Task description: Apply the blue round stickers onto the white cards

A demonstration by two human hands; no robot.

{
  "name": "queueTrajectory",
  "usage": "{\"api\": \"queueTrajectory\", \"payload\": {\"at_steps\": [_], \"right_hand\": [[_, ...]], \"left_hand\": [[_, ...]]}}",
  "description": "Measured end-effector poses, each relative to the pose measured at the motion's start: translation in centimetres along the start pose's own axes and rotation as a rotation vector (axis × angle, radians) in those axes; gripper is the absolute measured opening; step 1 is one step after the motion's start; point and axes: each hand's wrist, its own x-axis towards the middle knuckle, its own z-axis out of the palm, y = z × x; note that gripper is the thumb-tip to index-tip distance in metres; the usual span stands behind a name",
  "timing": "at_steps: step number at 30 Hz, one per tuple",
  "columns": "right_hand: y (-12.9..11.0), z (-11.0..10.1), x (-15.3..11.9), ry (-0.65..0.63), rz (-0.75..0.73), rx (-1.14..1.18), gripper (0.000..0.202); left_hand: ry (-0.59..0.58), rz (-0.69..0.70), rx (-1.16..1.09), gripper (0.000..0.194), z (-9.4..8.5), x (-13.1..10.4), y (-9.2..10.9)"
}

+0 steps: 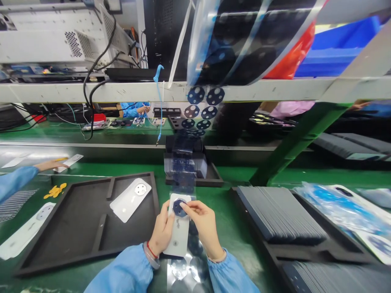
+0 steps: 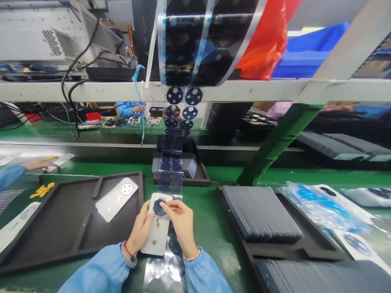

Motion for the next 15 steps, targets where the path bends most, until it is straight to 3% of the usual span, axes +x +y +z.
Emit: {"api": "queueTrajectory", "payload": {"at_steps": [15], "right_hand": [[-0.36,-0.12,-0.11,0.019,-0.018,-0.035,0.038]], "left_hand": [[-0.021,-0.011,-0.001,0.045,-0.18,0.16,0.16]]}}
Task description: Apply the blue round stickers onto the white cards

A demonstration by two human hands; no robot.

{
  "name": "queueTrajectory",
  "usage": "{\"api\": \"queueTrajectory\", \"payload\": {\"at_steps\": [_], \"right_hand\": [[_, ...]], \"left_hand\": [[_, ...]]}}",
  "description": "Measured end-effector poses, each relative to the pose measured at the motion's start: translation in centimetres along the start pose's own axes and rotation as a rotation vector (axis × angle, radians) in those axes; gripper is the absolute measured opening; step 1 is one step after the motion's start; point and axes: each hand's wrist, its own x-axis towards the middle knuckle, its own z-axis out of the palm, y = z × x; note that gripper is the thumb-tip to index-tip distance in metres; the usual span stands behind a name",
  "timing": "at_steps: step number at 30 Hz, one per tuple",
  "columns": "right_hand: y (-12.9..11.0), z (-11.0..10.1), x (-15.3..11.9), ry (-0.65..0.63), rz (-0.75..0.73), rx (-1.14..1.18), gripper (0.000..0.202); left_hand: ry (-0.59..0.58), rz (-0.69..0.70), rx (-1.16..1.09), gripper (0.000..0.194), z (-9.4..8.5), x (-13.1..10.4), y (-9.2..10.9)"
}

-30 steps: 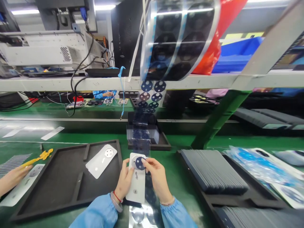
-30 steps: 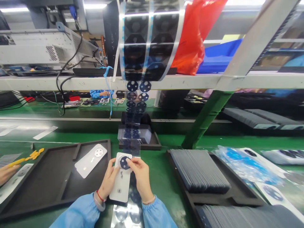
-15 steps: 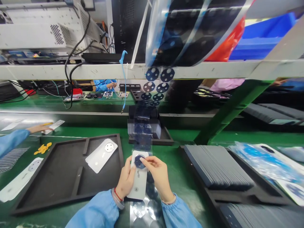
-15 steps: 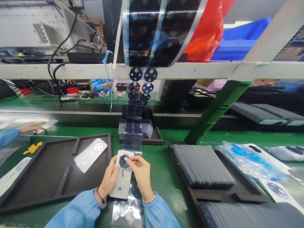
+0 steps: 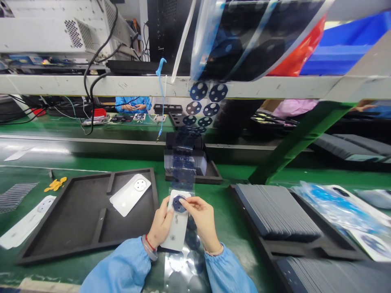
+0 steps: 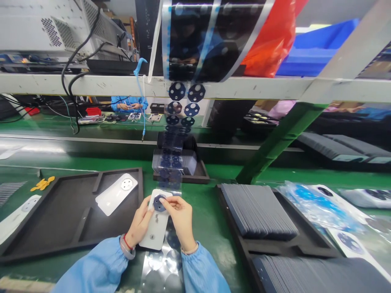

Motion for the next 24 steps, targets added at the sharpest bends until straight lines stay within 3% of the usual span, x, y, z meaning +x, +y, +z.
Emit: {"api": "queueTrajectory", "payload": {"at_steps": [24], "right_hand": [[0.04,-0.08,-0.15,-0.009,-0.009,-0.018,0.035]], "left_hand": [[-0.036,-0.039,-0.013,0.049,0.0,0.01,-0.43]]}}
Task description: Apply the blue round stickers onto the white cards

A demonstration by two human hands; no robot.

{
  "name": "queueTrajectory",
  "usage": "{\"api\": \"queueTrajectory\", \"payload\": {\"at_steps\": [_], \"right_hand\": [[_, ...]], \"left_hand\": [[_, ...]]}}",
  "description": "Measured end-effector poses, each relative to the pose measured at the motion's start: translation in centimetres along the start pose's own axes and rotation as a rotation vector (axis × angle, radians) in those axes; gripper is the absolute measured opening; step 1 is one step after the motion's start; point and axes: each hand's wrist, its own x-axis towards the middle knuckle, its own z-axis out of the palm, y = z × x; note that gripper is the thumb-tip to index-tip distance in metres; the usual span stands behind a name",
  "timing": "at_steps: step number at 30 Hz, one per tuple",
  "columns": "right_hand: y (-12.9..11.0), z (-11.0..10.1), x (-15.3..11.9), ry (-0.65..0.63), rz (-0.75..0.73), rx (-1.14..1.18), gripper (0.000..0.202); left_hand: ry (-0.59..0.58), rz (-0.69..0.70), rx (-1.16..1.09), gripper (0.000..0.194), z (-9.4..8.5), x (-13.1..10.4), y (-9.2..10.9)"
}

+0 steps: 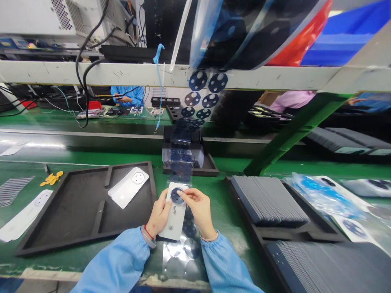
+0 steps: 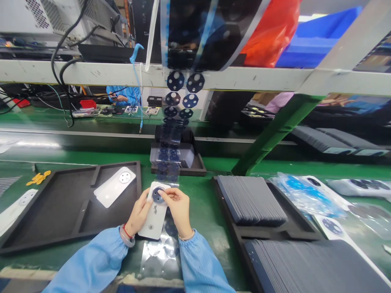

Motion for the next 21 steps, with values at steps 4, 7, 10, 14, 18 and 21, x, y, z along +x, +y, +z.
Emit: {"api": "queueTrajectory", "payload": {"at_steps": [4,7,10,14,18,21], "right_hand": [[0.12,0.09,-0.11,0.013,-0.033,-0.017,0.035],[0.19,0.08,-0.11,0.017,-0.037,-0.015,0.036],[0.3,-0.02,-0.08,0.012,-0.029,-0.011,0.034],[0.3,-0.03,-0.14,0.009,-0.017,-0.004,0.032],[0.13,0.18,-0.26,0.013,-0.007,0.003,0.034],[0.17,0.27,-0.28,0.019,-0.004,0.005,0.034]], "left_hand": [[0.018,-0.005,-0.012,0.05,-0.01,0.0,0.06],[0.014,-0.021,-0.02,0.05,-0.02,-0.02,0.23],[0.007,-0.028,-0.009,0.048,-0.01,-0.08,0.39],[0.012,-0.017,0.0,0.046,0.03,-0.12,0.42],[0.012,-0.032,-0.014,0.046,0.14,-0.1,0.32],[0.018,-0.03,-0.008,0.045,0.24,-0.13,0.27]]}}
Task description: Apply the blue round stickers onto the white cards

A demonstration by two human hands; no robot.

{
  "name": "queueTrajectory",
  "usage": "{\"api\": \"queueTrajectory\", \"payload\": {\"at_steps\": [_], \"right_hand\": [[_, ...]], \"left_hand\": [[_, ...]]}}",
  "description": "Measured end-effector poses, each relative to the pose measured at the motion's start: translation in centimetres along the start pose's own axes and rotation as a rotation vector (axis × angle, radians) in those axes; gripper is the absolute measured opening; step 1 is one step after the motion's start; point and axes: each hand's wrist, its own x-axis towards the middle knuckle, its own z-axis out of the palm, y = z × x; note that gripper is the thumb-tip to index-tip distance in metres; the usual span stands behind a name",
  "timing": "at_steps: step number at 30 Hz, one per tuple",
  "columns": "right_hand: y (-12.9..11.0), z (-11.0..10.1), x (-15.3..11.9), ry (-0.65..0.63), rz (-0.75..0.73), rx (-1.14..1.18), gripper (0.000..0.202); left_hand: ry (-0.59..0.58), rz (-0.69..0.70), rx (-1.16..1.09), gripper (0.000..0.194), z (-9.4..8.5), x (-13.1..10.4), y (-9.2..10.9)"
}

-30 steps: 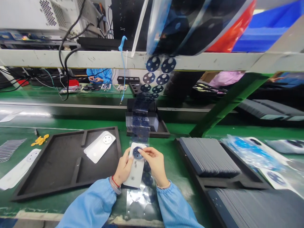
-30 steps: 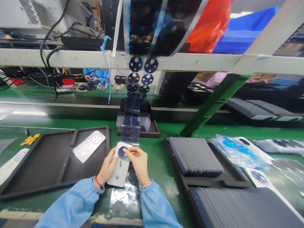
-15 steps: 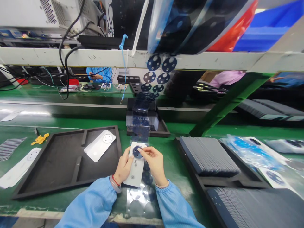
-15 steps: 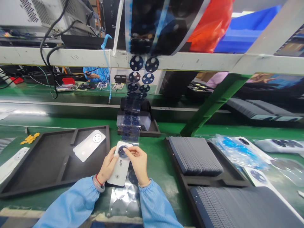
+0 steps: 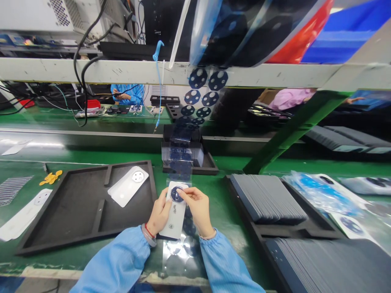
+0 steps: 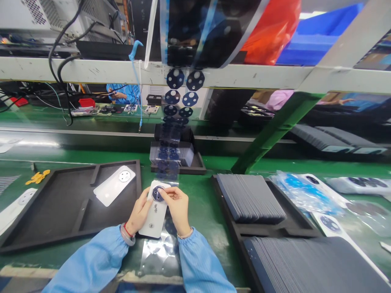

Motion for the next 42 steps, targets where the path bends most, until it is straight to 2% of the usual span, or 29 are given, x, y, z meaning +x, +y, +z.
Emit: {"api": "queueTrajectory", "payload": {"at_steps": [5,10,19,28,33,37,42], "right_hand": [[0.36,-0.07,-0.02,-0.004,-0.015,-0.014,0.032],[0.63,-0.07,-0.1,-0.012,-0.056,-0.056,0.032],[0.75,-0.1,-0.07,-0.014,-0.048,-0.051,0.033],[0.31,0.02,-0.09,-0.058,0.059,0.121,0.032],[-0.14,-0.42,0.15,-0.115,0.074,0.262,0.038],[-0.02,-0.54,0.22,-0.079,-0.007,0.145,0.032],[0.29,-0.33,0.13,-0.056,-0.011,0.073,0.033]], "left_hand": [[0.002,0.004,-0.009,0.043,0.18,-0.11,-0.11],[0.052,0.01,-0.013,0.041,0.35,-0.14,-0.25],[0.042,-0.021,-0.059,0.04,0.45,-0.14,-0.09],[0.038,-0.007,-0.215,0.04,0.3,0.17,-0.49],[0.142,-0.018,-0.255,0.036,0.25,0.71,0.09],[0.106,0.039,-0.183,0.038,0.32,0.46,0.25],[0.067,0.053,-0.076,0.04,0.25,0.05,-0.17]]}}
